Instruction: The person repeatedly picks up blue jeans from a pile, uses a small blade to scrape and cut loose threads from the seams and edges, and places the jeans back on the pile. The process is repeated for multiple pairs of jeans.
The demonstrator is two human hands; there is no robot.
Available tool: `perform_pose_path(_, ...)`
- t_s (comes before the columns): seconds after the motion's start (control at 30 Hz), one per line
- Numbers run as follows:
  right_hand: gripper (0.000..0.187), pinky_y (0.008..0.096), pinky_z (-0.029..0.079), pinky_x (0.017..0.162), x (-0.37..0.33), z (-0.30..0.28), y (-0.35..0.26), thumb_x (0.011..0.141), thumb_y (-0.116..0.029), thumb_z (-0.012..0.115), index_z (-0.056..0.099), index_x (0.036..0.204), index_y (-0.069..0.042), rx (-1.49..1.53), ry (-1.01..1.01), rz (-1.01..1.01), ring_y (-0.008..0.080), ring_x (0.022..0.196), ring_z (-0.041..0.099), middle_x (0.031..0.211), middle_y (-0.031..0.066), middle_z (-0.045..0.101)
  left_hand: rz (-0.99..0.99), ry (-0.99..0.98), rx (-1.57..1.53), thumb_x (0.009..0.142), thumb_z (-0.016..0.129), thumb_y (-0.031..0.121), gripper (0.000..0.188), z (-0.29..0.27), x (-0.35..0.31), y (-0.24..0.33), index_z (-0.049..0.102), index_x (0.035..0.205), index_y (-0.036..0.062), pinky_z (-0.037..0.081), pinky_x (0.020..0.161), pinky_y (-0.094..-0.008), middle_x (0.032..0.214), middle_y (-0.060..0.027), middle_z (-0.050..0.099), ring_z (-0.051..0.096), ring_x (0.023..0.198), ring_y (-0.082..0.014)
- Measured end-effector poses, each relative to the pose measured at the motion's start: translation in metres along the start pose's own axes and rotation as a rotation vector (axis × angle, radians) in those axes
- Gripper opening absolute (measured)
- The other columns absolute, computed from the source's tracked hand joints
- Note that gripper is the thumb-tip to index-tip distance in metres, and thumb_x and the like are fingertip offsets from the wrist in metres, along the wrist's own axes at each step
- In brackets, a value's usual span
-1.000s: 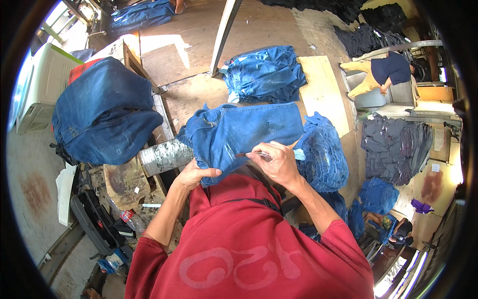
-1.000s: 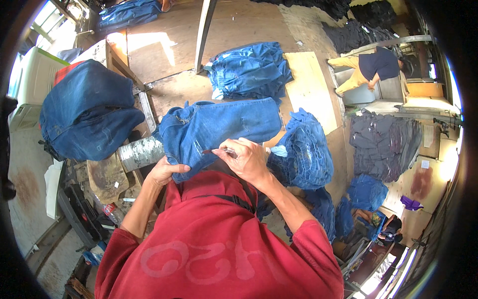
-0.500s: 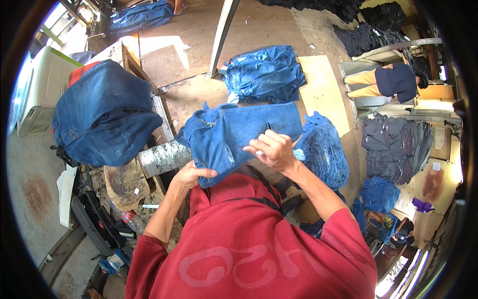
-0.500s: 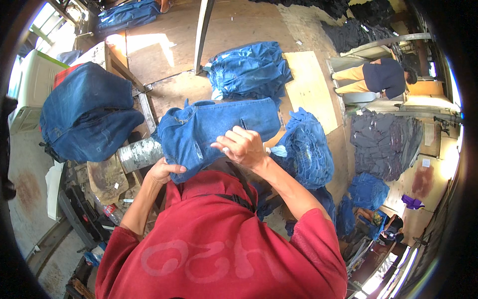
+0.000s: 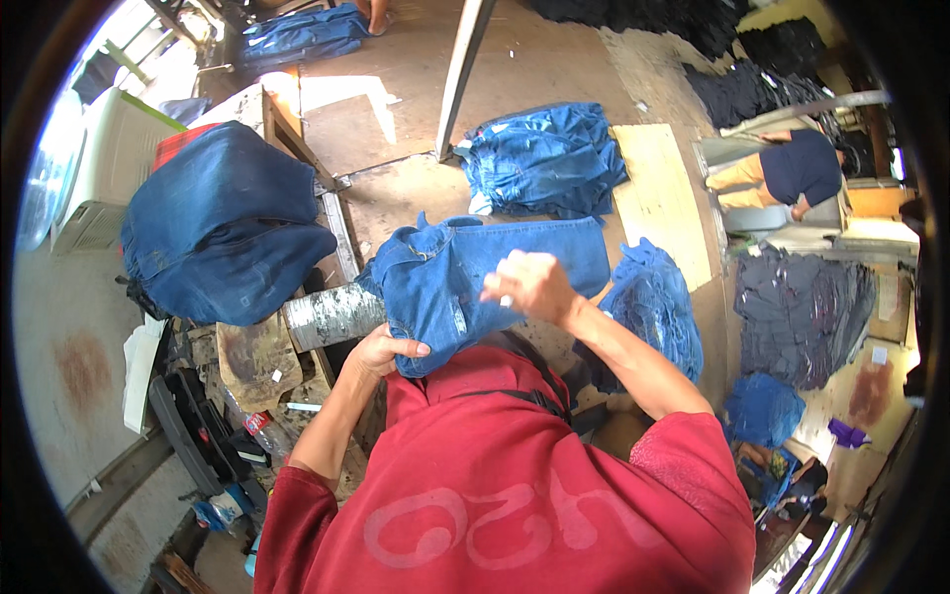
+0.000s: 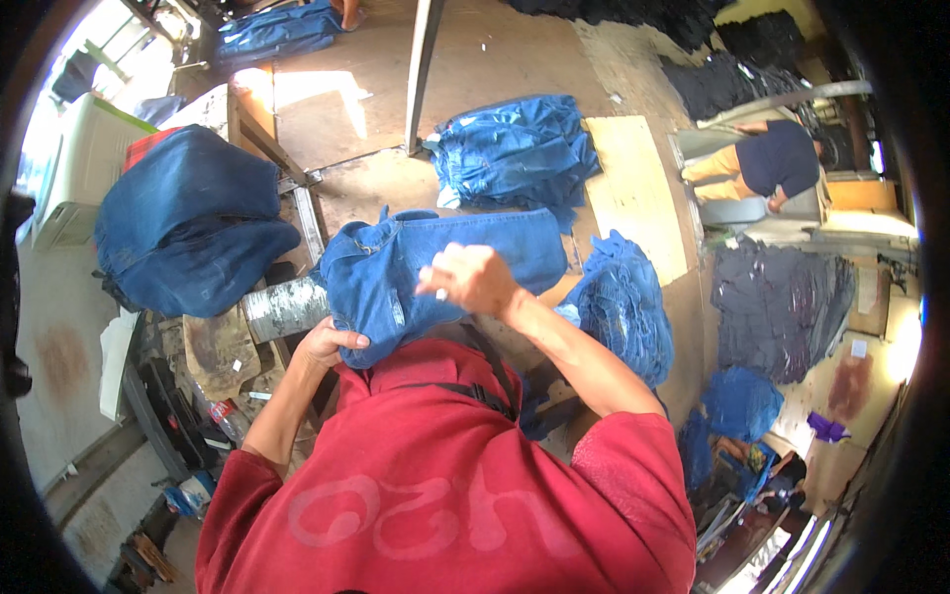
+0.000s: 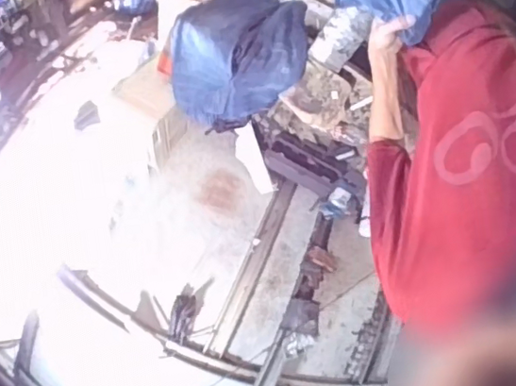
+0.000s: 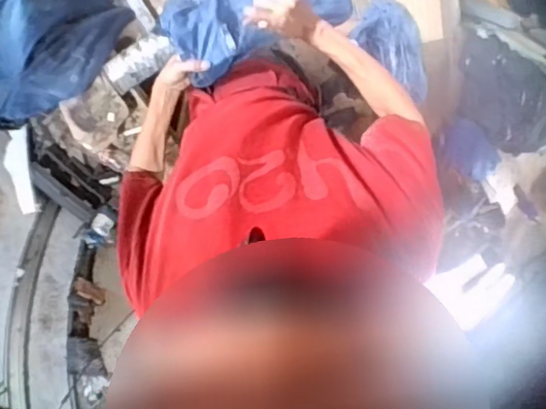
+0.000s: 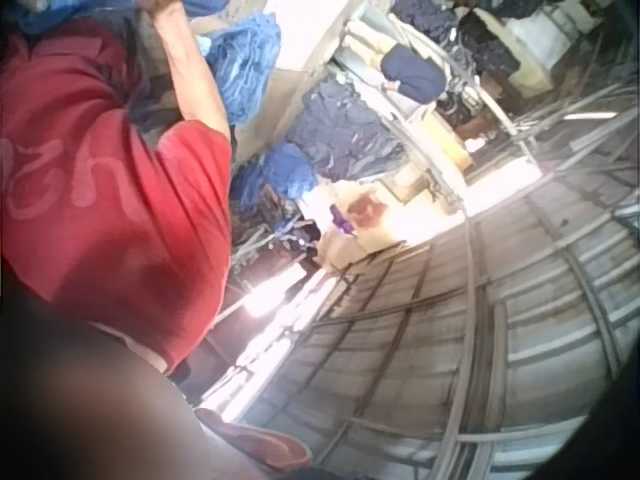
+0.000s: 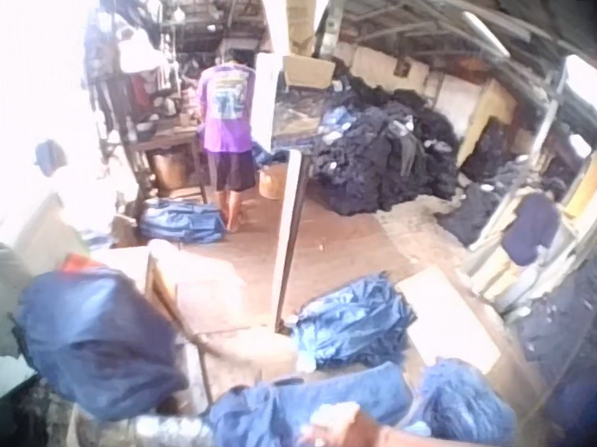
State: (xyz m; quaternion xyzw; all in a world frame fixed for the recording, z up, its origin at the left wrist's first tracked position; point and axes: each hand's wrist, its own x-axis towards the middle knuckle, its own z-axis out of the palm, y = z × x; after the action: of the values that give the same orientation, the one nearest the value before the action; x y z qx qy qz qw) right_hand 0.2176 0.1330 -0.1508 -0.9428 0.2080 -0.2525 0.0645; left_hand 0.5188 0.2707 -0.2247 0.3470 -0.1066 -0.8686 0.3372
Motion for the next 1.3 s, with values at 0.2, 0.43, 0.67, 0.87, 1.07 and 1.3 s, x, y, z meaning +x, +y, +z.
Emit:
perform_pose_path(0.2,0.015,0.0334,0.046,0.050,0.001,0.016,0.012,0.092,-0.036,0.077,0.070,0.095,-0.023,-0.007,-0.016,0.191,0.0160,0.069,0.061,0.076,-0.0038,0.053,0.005,0.088,-0.013,0.073,0.082,-0.008,0.067,0.004,-0.002,0.001,0.067,0.138,-0.0063,0.056,0.108,-0.0439,0.126,-0.0183,0.077,0.076,0.114,-0.0304)
perform_pose_path(0.43,0.017,0.0459,0.056,0.059,-0.010,0.036,0.044,0.102,-0.034,0.071,0.072,0.097,-0.017,0.142,-0.003,0.546,0.0298,0.071,0.072,0.076,0.0080,0.070,0.057,0.160,0.049,0.074,0.086,-0.003,0.070,-0.003,-0.008,0.001,0.064,0.141,-0.0067,0.056,0.109,-0.0437,0.127,-0.0191,0.077,0.076,0.115,-0.0298)
perform_pose_path(0.67,0.034,0.0302,0.043,0.048,-0.104,0.024,0.094,0.110,-0.041,0.066,0.065,0.096,-0.010,0.777,0.148,1.059,0.0145,0.051,0.057,0.071,-0.0013,0.063,0.390,0.754,0.157,0.107,0.072,0.038,0.058,0.000,0.041,0.090,0.060,0.146,-0.0039,0.052,0.108,-0.0369,0.138,-0.0107,0.071,0.067,0.124,-0.0218)
perform_pose_path(0.87,0.033,0.0181,0.029,0.043,-0.141,0.006,0.107,0.113,-0.046,0.061,0.057,0.108,-0.014,1.551,0.160,1.538,0.0006,0.052,0.040,0.070,-0.0078,0.045,0.328,0.563,0.645,0.107,0.069,0.021,0.060,0.057,0.060,0.057,0.049,0.158,-0.0030,0.041,0.119,-0.0355,0.154,-0.0105,0.061,0.055,0.144,-0.0210)
perform_pose_path(1.07,0.030,0.0183,0.031,0.044,-0.147,0.002,0.117,0.113,-0.043,0.061,0.057,0.108,-0.013,1.716,0.104,1.534,0.0014,0.054,0.042,0.071,-0.0072,0.046,0.315,0.641,-0.048,0.116,0.048,0.035,0.057,0.110,0.027,-0.044,0.039,0.164,0.0052,0.045,0.123,-0.0491,0.162,-0.0145,0.054,0.057,0.145,-0.0314)
perform_pose_path(1.3,0.033,0.0189,0.034,0.044,-0.148,0.006,0.119,0.112,-0.045,0.063,0.060,0.107,-0.013,1.706,0.039,1.512,0.0009,0.054,0.044,0.072,-0.0078,0.049,0.253,0.788,0.590,0.102,0.077,0.044,0.064,0.127,0.129,0.006,0.064,0.140,-0.0045,0.057,0.107,-0.0438,0.131,-0.0193,0.075,0.073,0.119,-0.0291)
